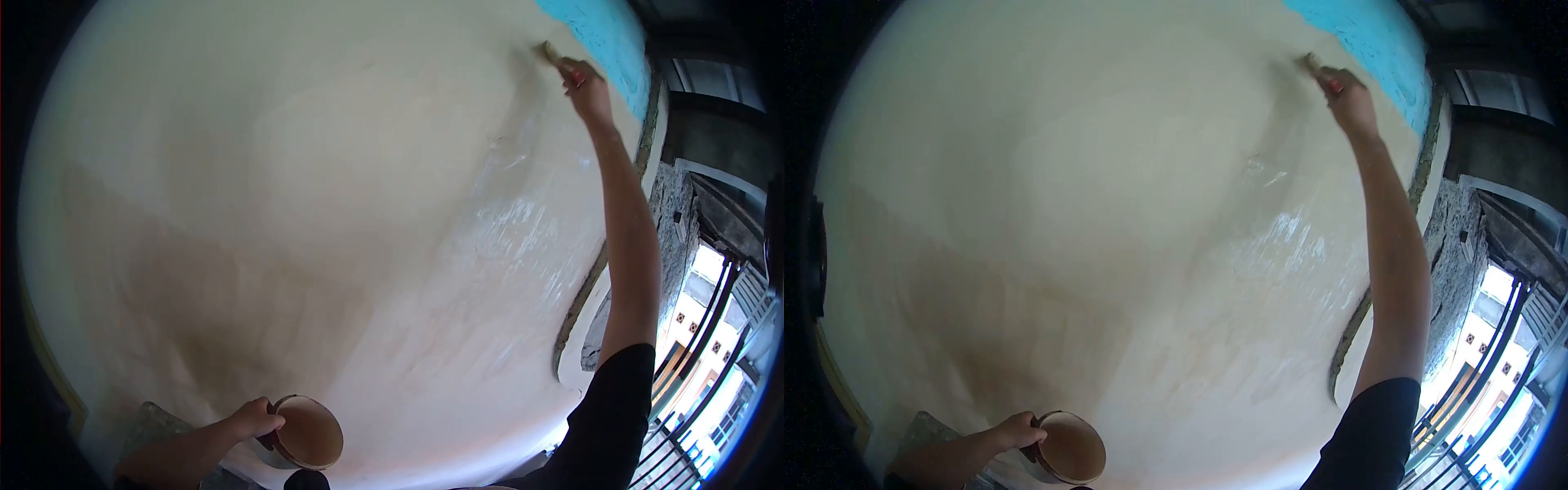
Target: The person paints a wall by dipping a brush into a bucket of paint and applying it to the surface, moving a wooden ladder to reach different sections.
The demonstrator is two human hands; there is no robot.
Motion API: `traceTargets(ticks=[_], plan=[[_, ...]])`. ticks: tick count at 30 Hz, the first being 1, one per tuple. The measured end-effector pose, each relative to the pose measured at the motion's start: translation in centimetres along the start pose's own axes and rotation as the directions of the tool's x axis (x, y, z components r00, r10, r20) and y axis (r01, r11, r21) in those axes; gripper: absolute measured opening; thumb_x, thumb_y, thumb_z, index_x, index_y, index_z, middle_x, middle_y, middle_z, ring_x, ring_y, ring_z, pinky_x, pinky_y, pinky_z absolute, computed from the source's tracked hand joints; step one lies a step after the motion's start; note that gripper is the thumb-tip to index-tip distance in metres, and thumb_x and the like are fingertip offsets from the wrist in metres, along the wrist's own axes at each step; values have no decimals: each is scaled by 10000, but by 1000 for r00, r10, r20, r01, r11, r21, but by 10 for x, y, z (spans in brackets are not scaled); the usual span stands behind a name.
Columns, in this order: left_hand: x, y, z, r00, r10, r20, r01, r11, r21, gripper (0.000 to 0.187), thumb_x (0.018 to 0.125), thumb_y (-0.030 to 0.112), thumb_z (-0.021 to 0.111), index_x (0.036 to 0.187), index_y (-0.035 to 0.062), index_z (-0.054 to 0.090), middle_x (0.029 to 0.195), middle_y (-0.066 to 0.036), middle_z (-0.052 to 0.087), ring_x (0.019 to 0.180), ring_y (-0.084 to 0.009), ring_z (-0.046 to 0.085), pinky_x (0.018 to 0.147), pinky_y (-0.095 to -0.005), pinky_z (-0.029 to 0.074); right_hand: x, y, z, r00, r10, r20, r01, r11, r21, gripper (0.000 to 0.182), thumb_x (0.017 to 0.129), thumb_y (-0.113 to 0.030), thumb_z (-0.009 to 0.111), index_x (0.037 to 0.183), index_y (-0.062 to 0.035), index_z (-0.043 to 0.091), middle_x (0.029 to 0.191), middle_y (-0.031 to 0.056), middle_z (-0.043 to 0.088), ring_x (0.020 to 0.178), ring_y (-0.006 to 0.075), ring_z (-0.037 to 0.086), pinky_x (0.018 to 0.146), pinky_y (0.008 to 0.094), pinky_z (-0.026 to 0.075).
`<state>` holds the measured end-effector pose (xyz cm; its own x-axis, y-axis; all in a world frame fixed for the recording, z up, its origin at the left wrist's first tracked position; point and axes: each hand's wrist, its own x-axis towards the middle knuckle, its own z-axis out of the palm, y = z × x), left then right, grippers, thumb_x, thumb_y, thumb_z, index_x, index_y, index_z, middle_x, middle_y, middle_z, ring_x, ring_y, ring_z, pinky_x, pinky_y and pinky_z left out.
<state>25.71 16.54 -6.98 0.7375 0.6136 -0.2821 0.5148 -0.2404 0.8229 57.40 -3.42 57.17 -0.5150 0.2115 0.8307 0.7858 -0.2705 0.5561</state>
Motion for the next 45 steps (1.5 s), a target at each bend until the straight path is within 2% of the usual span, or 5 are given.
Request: traceTargets(ticks=[12,23,29,37,45], plan=[[15,-15,8,997,12,74,-9,1000,-30,480,702,274,639,1029,-62,538,940,-187,635,852,-259,648,771,-343,513,-176,-200,-17,752,-481,451,211,824,526,183,679,-27,721,838,-47,633,682,55,586,549,194,584,470,311,466],[-6,11,-3,996,2,85,-5,999,33,434,743,221,617,1048,-69,507,897,-187,640,703,-227,671,624,-323,561,34,19,6,920,-220,-325,140,958,-252,197,892,-242,593,1018,-97,641,823,134,629,711,300,627,640,373,510],[15,-10,6,997,30,72,-33,999,40,444,740,234,620,1046,-68,509,927,-205,629,709,-252,670,603,-345,563,39,-1,11,979,200,-28,-200,980,12,241,904,-261,579,1025,-64,647,807,84,631,613,179,598,602,309,505],[9,-10,4,992,129,-4,-129,992,14,489,706,335,621,1013,-33,523,922,-209,611,847,-304,609,757,-406,490,-169,-181,-1,907,-356,227,297,920,256,153,809,-63,681,926,19,625,805,119,625,647,219,582,553,313,476],[6,1,3,1000,14,-23,-17,987,-160,309,788,189,575,978,-35,480,841,-201,608,608,-268,648,530,-356,541,-416,-369,-25,665,446,599,-745,340,574,148,868,-67,580,885,71,633,709,113,628,581,157,606,526,252,469]])
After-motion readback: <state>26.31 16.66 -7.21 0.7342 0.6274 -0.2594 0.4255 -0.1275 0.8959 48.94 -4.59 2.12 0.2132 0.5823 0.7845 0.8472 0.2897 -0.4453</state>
